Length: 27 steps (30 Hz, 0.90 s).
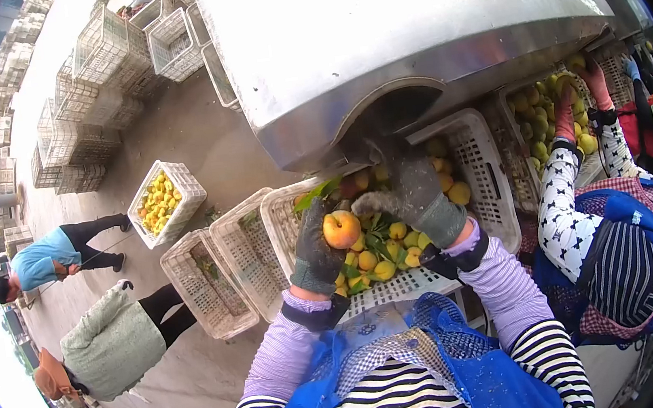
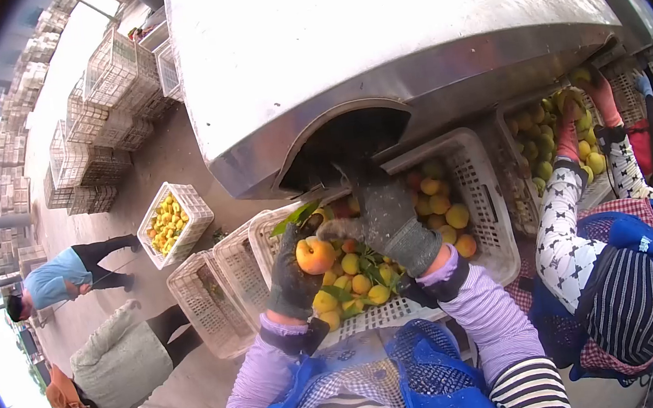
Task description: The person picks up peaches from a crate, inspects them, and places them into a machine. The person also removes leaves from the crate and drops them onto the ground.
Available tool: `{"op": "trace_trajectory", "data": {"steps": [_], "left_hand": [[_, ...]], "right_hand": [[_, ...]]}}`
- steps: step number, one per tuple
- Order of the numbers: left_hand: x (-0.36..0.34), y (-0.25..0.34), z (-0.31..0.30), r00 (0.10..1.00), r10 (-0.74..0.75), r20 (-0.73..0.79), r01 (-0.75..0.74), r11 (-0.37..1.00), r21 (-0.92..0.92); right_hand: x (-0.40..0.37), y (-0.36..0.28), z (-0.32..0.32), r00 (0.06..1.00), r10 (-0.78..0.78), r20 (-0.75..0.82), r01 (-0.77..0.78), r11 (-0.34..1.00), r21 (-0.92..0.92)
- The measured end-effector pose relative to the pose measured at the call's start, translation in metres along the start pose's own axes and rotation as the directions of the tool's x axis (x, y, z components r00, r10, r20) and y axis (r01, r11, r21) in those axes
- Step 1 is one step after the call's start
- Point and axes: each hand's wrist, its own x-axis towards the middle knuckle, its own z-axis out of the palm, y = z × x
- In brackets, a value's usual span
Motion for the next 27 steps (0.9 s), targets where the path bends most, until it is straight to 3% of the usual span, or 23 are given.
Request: {"op": "trace_trajectory", "data": {"steps": [1, 5, 6, 7, 8, 9, 11, 12, 13, 14, 15, 18, 21, 22, 24, 25, 26, 27], "left_hand": [[0.000, 0.003, 0.005, 1.000, 0.016, 0.012, -0.017, 0.999, 0.037], [-0.007, -0.011, 0.023, 0.999, 0.005, -0.038, -0.003, 0.999, 0.047], [-0.002, -0.006, 0.032, 0.952, -0.307, -0.016, 0.257, 0.825, -0.504], [-0.006, -0.010, 0.030, 0.962, -0.267, -0.057, 0.250, 0.946, -0.207], [-0.015, -0.018, 0.024, 0.973, -0.214, -0.082, 0.223, 0.969, 0.111], [-0.016, -0.020, 0.023, 0.993, -0.076, -0.087, 0.101, 0.938, 0.330], [-0.015, -0.023, 0.022, 0.959, 0.278, -0.062, -0.173, 0.741, 0.649], [-0.014, -0.018, 0.023, 0.882, 0.471, -0.010, -0.309, 0.595, 0.742], [-0.014, -0.011, 0.026, 0.962, 0.197, -0.188, -0.110, 0.913, 0.393], [-0.014, 0.000, 0.029, 0.964, -0.136, -0.227, 0.127, 0.990, -0.054], [-0.015, 0.007, 0.031, 0.889, -0.443, -0.117, 0.339, 0.807, -0.483], [-0.020, -0.005, 0.024, 0.859, -0.465, -0.213, 0.352, 0.840, -0.413], [-0.024, -0.057, 0.010, 0.748, -0.572, -0.336, 0.513, 0.820, -0.254], [-0.024, -0.064, 0.011, 0.766, -0.566, -0.305, 0.450, 0.811, -0.374], [-0.027, -0.151, -0.017, 0.786, -0.498, -0.365, 0.532, 0.847, -0.009], [-0.021, -0.153, -0.007, 0.773, -0.481, -0.414, 0.602, 0.762, 0.238], [-0.014, -0.154, 0.003, 0.756, -0.462, -0.463, 0.650, 0.609, 0.455], [-0.007, -0.164, 0.008, 0.794, -0.499, -0.347, 0.603, 0.571, 0.557]], "right_hand": [[-0.021, -0.007, 0.001, 0.991, -0.135, 0.020, 0.136, 0.986, -0.097], [-0.067, 0.009, 0.041, 0.988, -0.149, -0.048, 0.135, 0.968, -0.214], [-0.067, 0.010, 0.041, 0.989, -0.130, -0.067, 0.112, 0.968, -0.226], [-0.068, 0.010, 0.040, 0.990, -0.111, -0.087, 0.088, 0.967, -0.238], [-0.066, 0.008, 0.038, 0.987, -0.107, -0.120, 0.081, 0.976, -0.200], [-0.064, 0.004, 0.033, 0.983, -0.101, -0.154, 0.075, 0.984, -0.163], [-0.062, -0.001, 0.028, 0.975, -0.093, -0.202, 0.061, 0.985, -0.159], [-0.065, -0.003, 0.027, 0.973, -0.092, -0.212, 0.052, 0.981, -0.190], [-0.066, -0.004, 0.026, 0.971, -0.091, -0.222, 0.042, 0.975, -0.220], [-0.063, -0.003, 0.024, 0.965, -0.074, -0.250, 0.014, 0.972, -0.235], [-0.055, 0.001, 0.022, 0.959, -0.057, -0.279, -0.015, 0.968, -0.250], [-0.009, 0.035, 0.031, 0.915, -0.129, -0.381, 0.003, 0.950, -0.313], [0.049, 0.068, 0.039, 0.891, -0.250, -0.378, 0.090, 0.915, -0.393], [0.056, 0.065, 0.040, 0.889, -0.288, -0.357, 0.124, 0.900, -0.419], [0.045, 0.065, 0.033, 0.883, -0.237, -0.406, 0.083, 0.928, -0.362], [0.036, 0.068, 0.024, 0.884, -0.197, -0.424, 0.050, 0.942, -0.333], [0.029, 0.065, 0.007, 0.861, -0.302, -0.410, 0.219, 0.947, -0.237], [0.010, 0.080, 0.008, 0.942, -0.157, -0.297, 0.074, 0.960, -0.272]]}}
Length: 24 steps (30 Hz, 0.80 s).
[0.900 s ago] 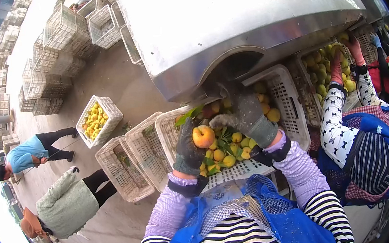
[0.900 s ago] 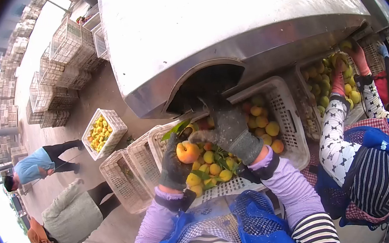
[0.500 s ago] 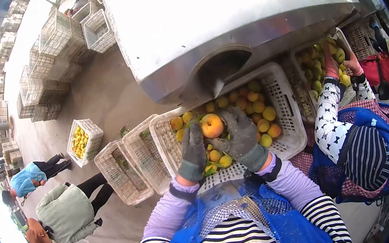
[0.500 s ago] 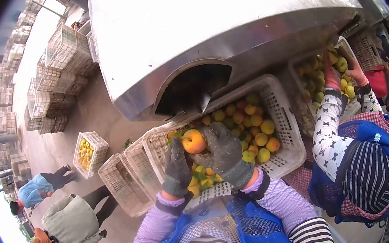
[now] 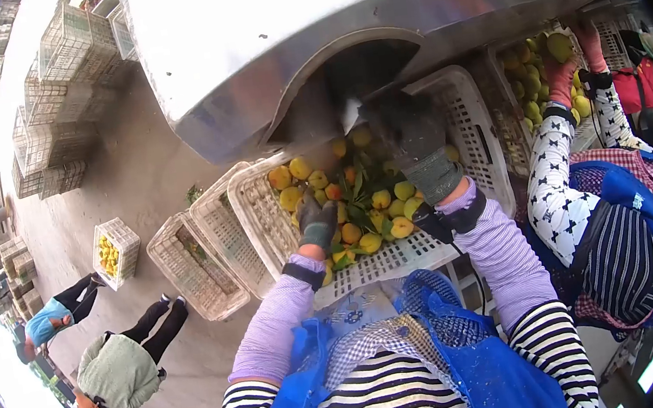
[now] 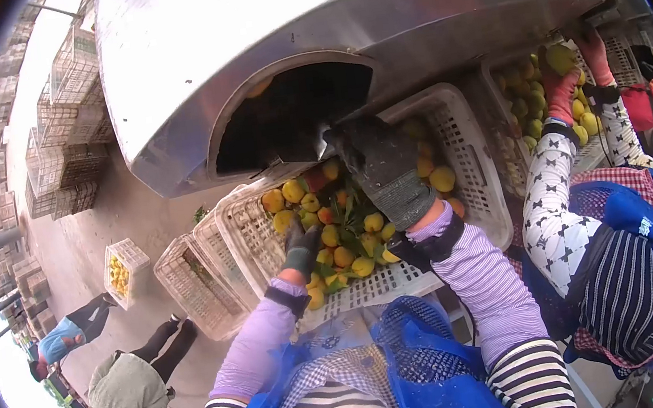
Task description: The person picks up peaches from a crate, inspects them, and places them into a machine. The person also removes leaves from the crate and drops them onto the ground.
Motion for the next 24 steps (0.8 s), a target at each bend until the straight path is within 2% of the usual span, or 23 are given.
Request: {"op": "trace_trajectory", "data": {"steps": [1, 2, 4, 5, 7, 8, 10, 11, 12, 13, 14, 15, 16, 18, 19, 20, 21, 22, 23, 24], "left_hand": [[0.010, -0.002, 0.011, 0.992, 0.056, 0.115, -0.067, 0.993, 0.096], [0.018, -0.003, 0.021, 0.966, 0.103, 0.237, -0.149, 0.971, 0.185], [0.025, 0.014, 0.045, 0.909, 0.027, 0.417, -0.159, 0.945, 0.285], [0.029, 0.019, 0.051, 0.874, -0.017, 0.485, -0.168, 0.927, 0.335], [0.048, -0.007, 0.062, 0.859, 0.050, 0.510, -0.219, 0.935, 0.278], [0.055, -0.021, 0.062, 0.849, 0.084, 0.521, -0.244, 0.937, 0.248], [0.044, -0.045, 0.043, 0.870, 0.247, 0.427, -0.327, 0.937, 0.122], [0.039, -0.052, 0.038, 0.871, 0.328, 0.367, -0.373, 0.926, 0.058], [0.031, -0.038, 0.020, 0.891, 0.231, 0.390, -0.182, 0.970, -0.159], [0.014, -0.007, -0.011, 0.891, 0.139, 0.431, 0.028, 0.933, -0.359], [-0.002, 0.020, -0.034, 0.876, 0.057, 0.479, 0.240, 0.809, -0.536], [-0.015, 0.030, -0.043, 0.912, 0.099, 0.398, 0.219, 0.703, -0.677], [-0.021, 0.038, -0.052, 0.899, 0.094, 0.428, 0.243, 0.706, -0.665], [-0.028, 0.051, -0.060, 0.869, 0.087, 0.488, 0.289, 0.712, -0.640], [-0.027, 0.053, -0.057, 0.834, 0.033, 0.550, 0.420, 0.607, -0.675], [-0.030, 0.049, -0.055, 0.842, 0.162, 0.514, 0.238, 0.743, -0.625], [-0.037, 0.036, -0.059, 0.854, 0.275, 0.442, 0.024, 0.828, -0.560], [-0.050, 0.035, -0.064, 0.871, 0.278, 0.406, -0.028, 0.851, -0.525], [-0.063, 0.034, -0.069, 0.886, 0.282, 0.368, -0.076, 0.871, -0.485], [-0.082, 0.044, -0.067, 0.900, 0.194, 0.389, 0.041, 0.853, -0.521]], "right_hand": [[-0.031, 0.022, 0.003, 0.980, 0.128, 0.153, -0.114, 0.989, -0.095], [-0.062, 0.047, 0.011, 0.920, 0.269, 0.285, -0.215, 0.955, -0.206], [-0.124, 0.097, 0.039, 0.736, 0.455, 0.501, -0.324, 0.887, -0.329], [-0.140, 0.102, 0.044, 0.739, 0.448, 0.504, -0.337, 0.893, -0.298], [-0.164, 0.101, 0.045, 0.745, 0.433, 0.508, -0.363, 0.901, -0.236], [-0.166, 0.103, 0.045, 0.691, 0.444, 0.570, -0.385, 0.894, -0.230], [-0.169, 0.099, 0.054, 0.578, 0.455, 0.678, -0.445, 0.872, -0.205], [-0.170, 0.102, 0.058, 0.563, 0.467, 0.682, -0.434, 0.869, -0.237], [-0.173, 0.107, 0.063, 0.548, 0.479, 0.686, -0.421, 0.866, -0.268], [-0.175, 0.106, 0.068, 0.533, 0.491, 0.689, -0.408, 0.863, -0.299], [-0.164, 0.097, 0.061, 0.566, 0.354, 0.744, -0.423, 0.900, -0.106], [-0.142, 0.077, 0.046, 0.600, 0.210, 0.772, -0.430, 0.898, 0.090], [-0.125, 0.059, 0.037, 0.635, 0.064, 0.770, -0.429, 0.858, 0.282], [-0.117, 0.034, 0.036, 0.575, -0.048, 0.817, -0.553, 0.714, 0.431], [-0.113, 0.023, 0.030, 0.520, -0.030, 0.854, -0.635, 0.656, 0.409], [-0.109, 0.012, 0.024, 0.462, -0.011, 0.887, -0.710, 0.594, 0.377], [-0.094, -0.003, 0.024, 0.358, 0.024, 0.933, -0.774, 0.566, 0.283], [-0.087, -0.018, 0.029, 0.248, 0.058, 0.967, -0.823, 0.540, 0.178], [-0.100, -0.015, 0.032, 0.343, -0.018, 0.939, -0.766, 0.573, 0.291], [-0.127, -0.002, 0.030, 0.434, -0.057, 0.899, -0.718, 0.580, 0.384]]}}
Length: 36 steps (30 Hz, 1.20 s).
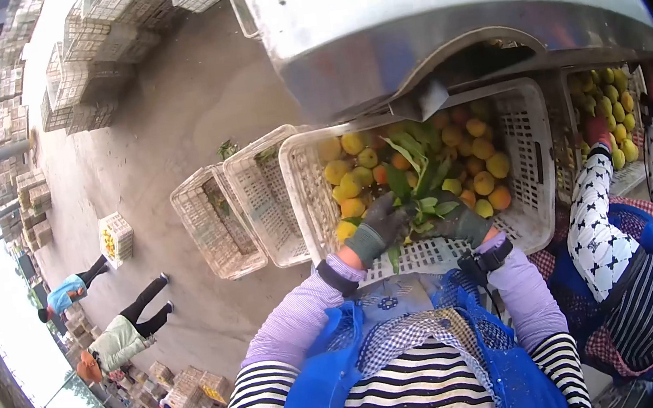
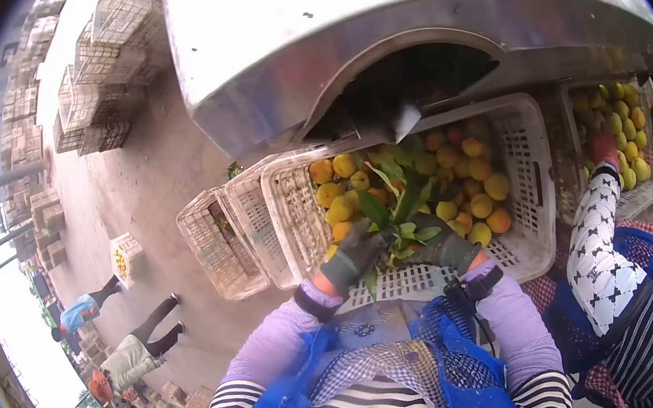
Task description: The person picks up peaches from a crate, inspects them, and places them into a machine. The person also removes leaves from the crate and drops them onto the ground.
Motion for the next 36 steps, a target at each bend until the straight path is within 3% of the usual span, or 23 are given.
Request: {"op": "trace_trajectory", "data": {"steps": [2, 3, 4, 5, 6, 7, 8, 10, 11, 13, 15, 16, 18, 20, 22, 24, 25, 28, 29, 31, 33, 35, 36], "left_hand": [[-0.025, -0.009, 0.007, 0.966, 0.238, -0.097, -0.217, 0.958, 0.189], [-0.031, -0.009, 0.012, 0.932, 0.350, -0.095, -0.312, 0.906, 0.286], [-0.051, 0.028, -0.006, 0.961, 0.231, -0.152, -0.231, 0.973, 0.018], [-0.076, 0.051, -0.028, 0.964, 0.068, -0.258, -0.116, 0.977, -0.178], [-0.097, 0.054, -0.053, 0.892, 0.101, -0.440, -0.212, 0.954, -0.212], [-0.111, 0.071, -0.067, 0.708, 0.284, -0.647, -0.447, 0.889, -0.100], [-0.118, 0.050, -0.101, 0.566, 0.350, -0.747, -0.490, 0.871, 0.037], [-0.111, 0.033, -0.138, 0.425, 0.340, -0.839, -0.377, 0.909, 0.178], [-0.110, 0.010, -0.162, 0.411, 0.307, -0.858, -0.342, 0.925, 0.168], [-0.102, -0.038, -0.217, 0.513, 0.413, -0.752, 0.012, 0.873, 0.487], [-0.099, -0.045, -0.215, 0.635, 0.426, -0.644, 0.333, 0.602, 0.726], [-0.100, -0.035, -0.197, 0.694, 0.393, -0.604, 0.457, 0.407, 0.791], [-0.094, -0.008, -0.174, 0.730, 0.403, -0.553, 0.402, 0.401, 0.823], [-0.087, 0.026, -0.153, 0.657, 0.477, -0.584, 0.050, 0.745, 0.665], [-0.058, 0.067, -0.098, 0.885, 0.078, -0.459, 0.021, 0.978, 0.206], [-0.016, 0.051, -0.054, 0.994, 0.106, -0.041, -0.106, 0.994, 0.011], [0.000, 0.046, -0.025, 0.994, 0.106, 0.013, -0.106, 0.994, -0.035], [0.042, 0.008, 0.032, 0.981, 0.134, 0.142, -0.089, 0.955, -0.284], [0.050, -0.004, 0.039, 0.975, 0.151, 0.165, -0.078, 0.921, -0.382], [0.056, -0.005, 0.041, 0.949, 0.267, 0.166, -0.245, 0.959, -0.141], [0.054, -0.002, 0.039, 0.962, 0.198, 0.186, -0.164, 0.969, -0.185], [0.039, 0.030, 0.035, 0.963, -0.044, 0.265, 0.173, 0.857, -0.485], [0.038, 0.034, 0.030, 0.968, -0.066, 0.243, 0.171, 0.881, -0.441]], "right_hand": [[-0.005, 0.045, 0.010, 0.968, -0.240, -0.072, 0.187, 0.885, -0.427], [-0.011, 0.052, 0.005, 0.964, -0.250, -0.091, 0.160, 0.818, -0.553], [-0.017, 0.059, -0.001, 0.960, -0.260, -0.109, 0.124, 0.736, -0.666], [-0.020, 0.057, -0.015, 0.979, -0.161, -0.125, 0.025, 0.703, -0.710], [-0.020, 0.054, -0.028, 0.987, -0.062, -0.148, -0.071, 0.658, -0.750], [-0.017, 0.053, -0.034, 0.984, 0.001, -0.177, -0.135, 0.654, -0.745], [-0.015, 0.053, -0.040, 0.976, 0.064, -0.206, -0.198, 0.643, -0.739], [-0.029, 0.054, -0.054, 0.935, 0.145, -0.323, -0.329, 0.693, -0.642], [-0.028, 0.042, -0.050, 0.915, 0.188, -0.358, -0.373, 0.734, -0.568], [-0.020, 0.045, -0.048, 0.932, 0.175, -0.317, -0.293, 0.878, -0.377], [-0.023, 0.049, -0.047, 0.951, 0.094, -0.295, -0.152, 0.971, -0.182], [-0.028, 0.052, -0.048, 0.945, 0.078, -0.317, -0.147, 0.968, -0.201], [-0.035, 0.059, -0.046, 0.933, 0.047, -0.358, -0.141, 0.961, -0.240], [-0.036, 0.070, -0.049, 0.883, 0.030, -0.468, -0.179, 0.944, -0.277], [-0.044, 0.074, -0.055, 0.865, -0.006, -0.503, -0.133, 0.962, -0.240], [-0.050, 0.058, -0.050, 0.882, -0.065, -0.466, 0.016, 0.994, -0.109], [-0.052, 0.027, -0.043, 0.914, 0.054, -0.401, 0.033, 0.978, 0.206], [-0.048, -0.020, -0.038, 0.943, 0.080, -0.322, -0.041, 0.991, 0.126], [-0.047, -0.025, -0.030, 0.912, 0.100, -0.397, 0.004, 0.968, 0.253], [-0.050, -0.031, -0.030, 0.870, -0.089, -0.485, 0.069, 0.996, -0.060], [-0.054, -0.035, -0.025, 0.837, -0.193, -0.512, 0.036, 0.953, -0.301], [-0.058, -0.040, -0.015, 0.825, -0.203, -0.527, -0.073, 0.887, -0.456], [-0.056, -0.044, -0.011, 0.793, -0.245, -0.558, -0.085, 0.862, -0.499]]}}
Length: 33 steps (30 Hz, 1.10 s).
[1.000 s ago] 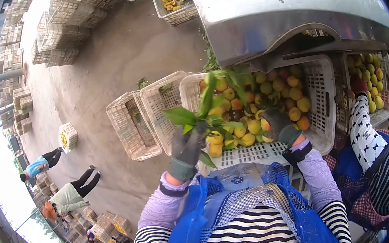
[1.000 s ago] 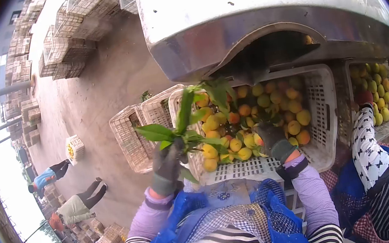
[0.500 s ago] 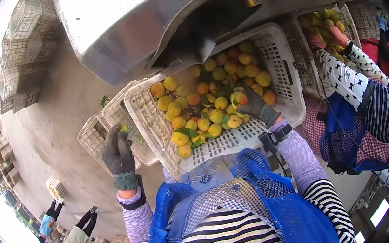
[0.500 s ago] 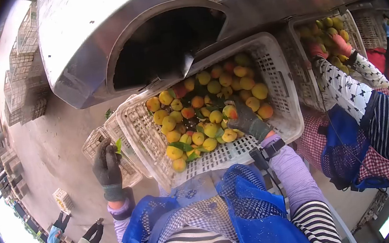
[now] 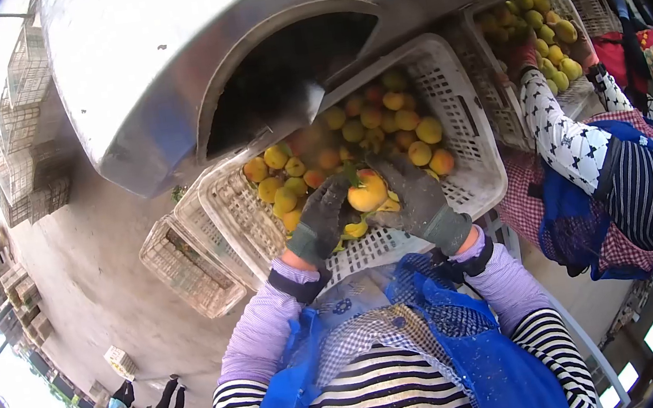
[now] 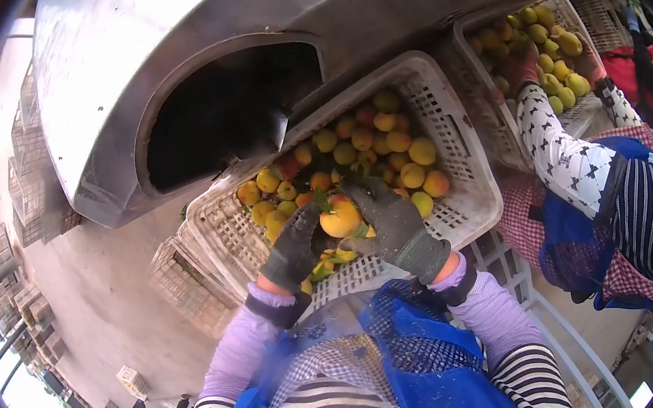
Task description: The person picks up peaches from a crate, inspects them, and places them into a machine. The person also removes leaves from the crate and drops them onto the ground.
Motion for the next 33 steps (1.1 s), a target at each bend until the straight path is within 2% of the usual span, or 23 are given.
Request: {"op": "trace_trajectory", "data": {"steps": [2, 5, 8, 10, 11, 12, 13, 14, 15, 16, 18, 20, 21, 23, 25, 26, 27, 28, 29, 30, 31, 33], "left_hand": [[-0.002, 0.013, -0.002, 0.998, -0.010, -0.061, 0.016, 0.995, 0.096], [-0.015, 0.043, 0.012, 0.978, 0.134, -0.162, -0.108, 0.981, 0.160], [-0.029, 0.053, 0.025, 0.889, 0.428, -0.161, -0.396, 0.897, 0.198], [-0.043, 0.066, 0.036, 0.841, 0.513, -0.172, -0.514, 0.857, 0.039], [-0.052, 0.066, 0.026, 0.854, 0.496, -0.155, -0.500, 0.866, 0.013], [-0.055, 0.065, 0.019, 0.867, 0.479, -0.137, -0.485, 0.874, -0.012], [-0.050, 0.062, 0.018, 0.838, 0.496, -0.227, -0.492, 0.867, 0.077], [-0.052, 0.052, 0.013, 0.865, 0.429, -0.259, -0.434, 0.900, 0.042], [-0.055, 0.039, 0.007, 0.887, 0.359, -0.289, -0.374, 0.927, 0.005], [-0.056, 0.029, 0.002, 0.905, 0.287, -0.315, -0.313, 0.949, -0.034], [-0.053, 0.021, -0.005, 0.908, 0.275, -0.316, -0.294, 0.956, -0.013], [-0.039, 0.022, -0.013, 0.901, 0.297, -0.317, -0.310, 0.951, 0.009], [-0.033, 0.017, -0.014, 0.893, 0.288, -0.347, -0.305, 0.952, 0.005], [-0.002, -0.012, -0.024, 0.845, 0.355, -0.400, -0.290, 0.933, 0.215], [0.041, -0.051, -0.049, 0.833, 0.379, -0.403, -0.131, 0.844, 0.521], [0.068, -0.076, -0.069, 0.847, 0.361, -0.391, 0.014, 0.720, 0.693], [0.084, -0.092, -0.075, 0.860, 0.340, -0.380, 0.149, 0.546, 0.825], [0.089, -0.100, -0.064, 0.903, 0.297, -0.309, 0.181, 0.389, 0.903], [0.093, -0.106, -0.050, 0.939, 0.241, -0.244, 0.194, 0.212, 0.958], [0.097, -0.114, -0.040, 0.967, 0.171, -0.186, 0.184, 0.029, 0.983], [0.100, -0.130, -0.037, 0.973, 0.168, -0.160, 0.159, 0.015, 0.987], [0.106, -0.154, -0.047, 0.975, 0.191, -0.115, 0.121, -0.018, 0.993]], "right_hand": [[0.009, -0.016, 0.003, 0.993, -0.044, -0.113, 0.033, 0.995, -0.099], [0.023, -0.046, 0.007, 0.960, -0.074, -0.268, 0.080, 0.997, 0.011], [0.036, -0.068, -0.006, 0.936, -0.115, -0.331, 0.142, 0.988, 0.058], [0.059, -0.093, -0.022, 0.861, -0.267, -0.433, 0.243, 0.964, -0.110], [0.070, -0.102, -0.028, 0.815, -0.334, -0.474, 0.273, 0.942, -0.195], [0.082, -0.097, -0.026, 0.823, -0.345, -0.451, 0.259, 0.935, -0.243], [0.097, -0.084, -0.017, 0.831, -0.355, -0.428, 0.246, 0.925, -0.290], [0.103, -0.074, -0.008, 0.849, -0.348, -0.397, 0.221, 0.917, -0.332], [0.106, -0.071, -0.001, 0.806, -0.405, -0.432, 0.223, 0.884, -0.411], [0.115, -0.066, 0.004, 0.783, -0.443, -0.438, 0.269, 0.874, -0.403], [0.139, -0.056, 0.008, 0.729, -0.515, -0.451, 0.360, 0.849, -0.387], [0.166, -0.070, -0.003, 0.753, -0.490, -0.439, 0.325, 0.857, -0.400], [0.165, -0.074, -0.007, 0.778, -0.456, -0.432, 0.288, 0.870, -0.400], [0.149, -0.068, -0.027, 0.887, -0.273, -0.374, 0.230, 0.961, -0.155], [0.130, -0.040, -0.036, 0.870, -0.310, -0.384, 0.246, 0.947, -0.209], [0.116, -0.006, -0.031, 0.910, -0.265, -0.318, 0.171, 0.940, -0.293], [0.105, 0.024, -0.023, 0.983, -0.068, -0.170, 0.000, 0.929, -0.370], [0.094, 0.053, -0.015, 0.991, 0.133, -0.012, -0.121, 0.860, -0.495], [0.087, 0.076, -0.006, 0.856, 0.485, 0.177, -0.277, 0.720, -0.636], [0.069, 0.092, 0.006, 0.836, 0.493, 0.241, -0.227, 0.710, -0.667], [0.051, 0.108, 0.018, 0.812, 0.498, 0.304, -0.172, 0.702, -0.691], [0.021, 0.180, 0.085, 0.829, 0.458, 0.321, -0.104, 0.690, -0.716]]}}
